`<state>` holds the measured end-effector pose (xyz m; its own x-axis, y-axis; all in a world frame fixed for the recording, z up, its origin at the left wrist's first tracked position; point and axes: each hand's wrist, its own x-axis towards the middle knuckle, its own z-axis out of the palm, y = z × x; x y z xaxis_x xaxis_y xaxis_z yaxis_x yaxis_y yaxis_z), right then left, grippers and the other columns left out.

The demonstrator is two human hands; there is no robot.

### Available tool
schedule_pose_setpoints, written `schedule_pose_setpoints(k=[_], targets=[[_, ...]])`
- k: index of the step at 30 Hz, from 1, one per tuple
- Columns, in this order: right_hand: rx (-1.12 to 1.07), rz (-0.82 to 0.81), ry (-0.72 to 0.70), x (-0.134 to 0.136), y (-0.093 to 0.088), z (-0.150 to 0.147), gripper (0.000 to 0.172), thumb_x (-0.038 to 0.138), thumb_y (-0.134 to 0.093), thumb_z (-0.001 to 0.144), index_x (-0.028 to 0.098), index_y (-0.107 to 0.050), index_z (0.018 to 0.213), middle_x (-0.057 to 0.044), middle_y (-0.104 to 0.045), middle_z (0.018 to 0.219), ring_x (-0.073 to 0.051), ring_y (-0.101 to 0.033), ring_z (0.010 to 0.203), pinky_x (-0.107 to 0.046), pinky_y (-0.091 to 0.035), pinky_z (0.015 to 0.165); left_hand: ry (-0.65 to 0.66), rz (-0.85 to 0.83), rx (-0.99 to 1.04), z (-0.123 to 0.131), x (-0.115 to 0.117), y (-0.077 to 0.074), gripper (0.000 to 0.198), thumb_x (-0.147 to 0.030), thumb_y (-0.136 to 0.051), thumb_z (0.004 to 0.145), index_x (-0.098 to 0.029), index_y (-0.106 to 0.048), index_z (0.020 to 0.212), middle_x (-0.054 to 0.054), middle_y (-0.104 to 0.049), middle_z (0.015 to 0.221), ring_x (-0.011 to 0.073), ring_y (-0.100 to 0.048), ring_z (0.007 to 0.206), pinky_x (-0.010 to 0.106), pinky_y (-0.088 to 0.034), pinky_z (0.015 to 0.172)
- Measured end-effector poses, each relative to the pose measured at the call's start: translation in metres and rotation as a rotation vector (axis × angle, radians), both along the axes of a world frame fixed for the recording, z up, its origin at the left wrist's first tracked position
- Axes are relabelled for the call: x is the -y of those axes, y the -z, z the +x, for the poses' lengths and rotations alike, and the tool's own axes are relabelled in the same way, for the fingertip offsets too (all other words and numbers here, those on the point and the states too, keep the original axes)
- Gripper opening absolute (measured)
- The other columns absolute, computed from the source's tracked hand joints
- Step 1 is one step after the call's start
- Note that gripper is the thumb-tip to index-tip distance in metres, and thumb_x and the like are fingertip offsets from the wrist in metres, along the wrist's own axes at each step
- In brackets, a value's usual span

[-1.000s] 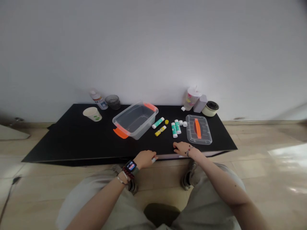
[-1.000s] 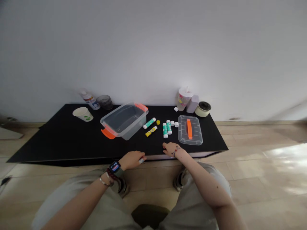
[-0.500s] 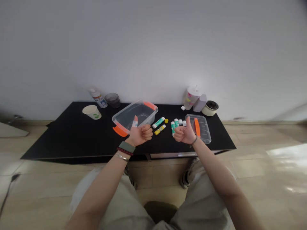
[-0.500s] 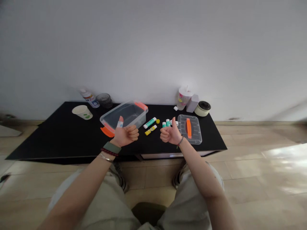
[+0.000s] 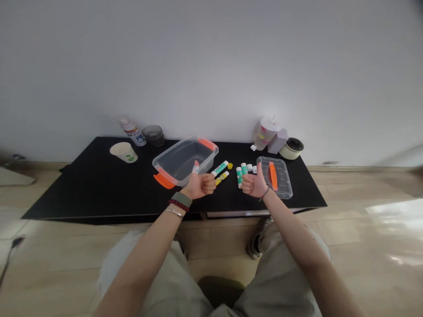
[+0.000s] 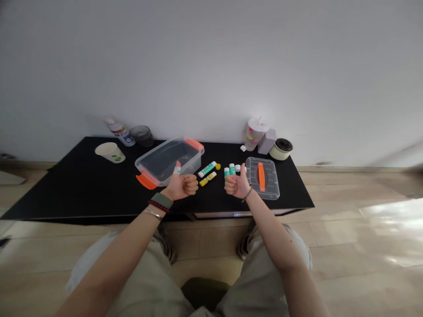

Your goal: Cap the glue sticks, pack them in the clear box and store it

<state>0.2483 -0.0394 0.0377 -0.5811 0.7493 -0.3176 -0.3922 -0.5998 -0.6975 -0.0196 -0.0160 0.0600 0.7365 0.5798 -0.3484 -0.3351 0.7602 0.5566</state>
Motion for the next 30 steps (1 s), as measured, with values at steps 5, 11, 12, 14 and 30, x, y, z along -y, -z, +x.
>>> schedule_pose_setpoints(k=[5,11,12,14,30], targets=[[-0.008,0.011,-0.019,-0.001,-0.002,-0.001,0.078,0.097,0.007,0.064,0.023,-0.017,0.056,0.007,-0.014,0.046,-0.009,-0.011,0.043,-0.021,-0.018,0.039,-0.023,-0.017,0.015,0.001,-0.001,0.002,0.070,-0.088,-0.005,0.080,-0.023,-0.016,0.055,-0.006,-0.017,0.047,0.0076,-0.014,0.041,0.021,-0.017,0.036],[-0.015,0.025,-0.041,0.000,-0.004,-0.001,0.079,0.098,0.006,0.063,0.023,-0.017,0.055,0.007,-0.016,0.045,-0.008,-0.012,0.042,-0.021,-0.018,0.038,-0.049,-0.030,-0.007,-0.001,-0.003,0.000,0.071,-0.088,-0.004,0.079,-0.023,-0.017,0.054,-0.005,-0.017,0.047,0.0080,-0.014,0.041,0.022,-0.016,0.035],[-0.007,0.023,-0.045,0.000,-0.005,-0.002,0.079,0.098,0.007,0.063,0.023,-0.018,0.054,0.007,-0.016,0.045,-0.008,-0.012,0.042,-0.021,-0.017,0.038,-0.050,-0.032,-0.018,-0.001,-0.004,0.000,0.071,-0.088,-0.002,0.079,-0.023,-0.016,0.053,-0.005,-0.017,0.046,0.0081,-0.013,0.041,0.023,-0.016,0.035],[0.005,0.021,-0.050,0.000,-0.008,-0.004,0.079,0.098,0.007,0.064,0.024,-0.018,0.055,0.007,-0.016,0.045,-0.008,-0.012,0.042,-0.021,-0.017,0.038,-0.054,-0.033,-0.036,0.000,-0.004,-0.002,0.072,-0.089,0.000,0.078,-0.023,-0.016,0.053,-0.005,-0.017,0.045,0.0082,-0.014,0.040,0.023,-0.016,0.035],[0.319,0.213,-0.013,-0.008,-0.009,-0.016,0.069,0.089,-0.013,0.082,0.024,-0.025,0.061,0.008,-0.020,0.048,-0.008,-0.016,0.042,-0.021,-0.019,0.040,0.012,0.211,-0.116,0.007,-0.008,0.005,0.068,-0.080,-0.023,0.087,-0.022,-0.022,0.052,-0.006,-0.017,0.047,0.0077,-0.013,0.042,0.022,-0.014,0.040]])
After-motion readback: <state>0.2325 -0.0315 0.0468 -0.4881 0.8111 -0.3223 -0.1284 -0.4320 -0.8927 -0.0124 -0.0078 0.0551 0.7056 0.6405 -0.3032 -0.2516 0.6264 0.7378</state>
